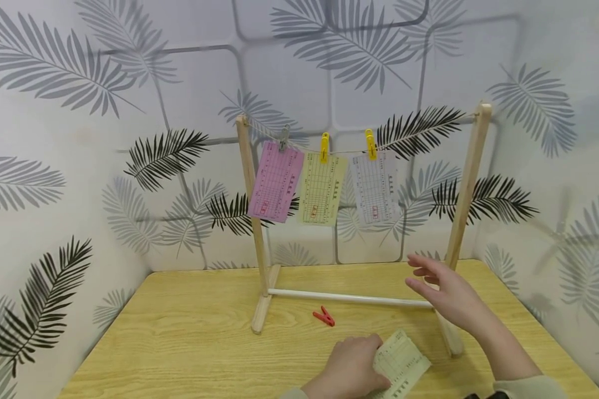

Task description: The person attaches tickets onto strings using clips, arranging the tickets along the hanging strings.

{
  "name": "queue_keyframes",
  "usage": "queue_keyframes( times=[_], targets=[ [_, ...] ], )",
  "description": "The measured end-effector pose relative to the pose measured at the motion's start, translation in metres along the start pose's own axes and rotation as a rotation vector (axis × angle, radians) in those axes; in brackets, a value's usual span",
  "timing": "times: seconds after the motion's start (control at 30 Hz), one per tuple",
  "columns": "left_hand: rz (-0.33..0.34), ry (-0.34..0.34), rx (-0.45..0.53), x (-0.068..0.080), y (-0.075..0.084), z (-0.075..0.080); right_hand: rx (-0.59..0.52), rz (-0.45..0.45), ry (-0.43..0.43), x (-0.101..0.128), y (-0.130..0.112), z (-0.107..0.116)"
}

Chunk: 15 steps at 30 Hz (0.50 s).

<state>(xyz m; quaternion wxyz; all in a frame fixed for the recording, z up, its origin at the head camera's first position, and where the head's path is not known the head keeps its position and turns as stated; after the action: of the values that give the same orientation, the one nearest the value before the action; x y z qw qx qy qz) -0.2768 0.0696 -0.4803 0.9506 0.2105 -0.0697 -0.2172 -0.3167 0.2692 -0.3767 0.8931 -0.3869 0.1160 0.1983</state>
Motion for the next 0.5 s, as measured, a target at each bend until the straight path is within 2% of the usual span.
queue_keyframes(
  times=[0.17,0.5],
  targets=[
    [0.028,0.002,0.067,0.001,-0.002,0.002,-0.005,0.01,-0.005,0.001,-0.002,-0.001],
    [-0.014,0.073,0.182,0.001,-0.008,0.016,-0.009,-0.009,-0.009,0.001,0.0,0.001]
  ],
)
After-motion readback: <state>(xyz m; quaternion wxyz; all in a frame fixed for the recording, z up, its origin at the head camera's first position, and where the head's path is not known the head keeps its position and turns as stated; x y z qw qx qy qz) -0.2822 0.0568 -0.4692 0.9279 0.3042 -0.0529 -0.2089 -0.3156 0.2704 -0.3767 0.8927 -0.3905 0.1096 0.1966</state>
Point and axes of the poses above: each hand's wrist, its own x-axis away from the middle knuckle, its own z-axis out of the back of the hand, y = z × x, the point moved 6 cm from there along -x, towards the middle knuckle, and after that the axes turned 3 degrees about z, right-handed, at the moved point
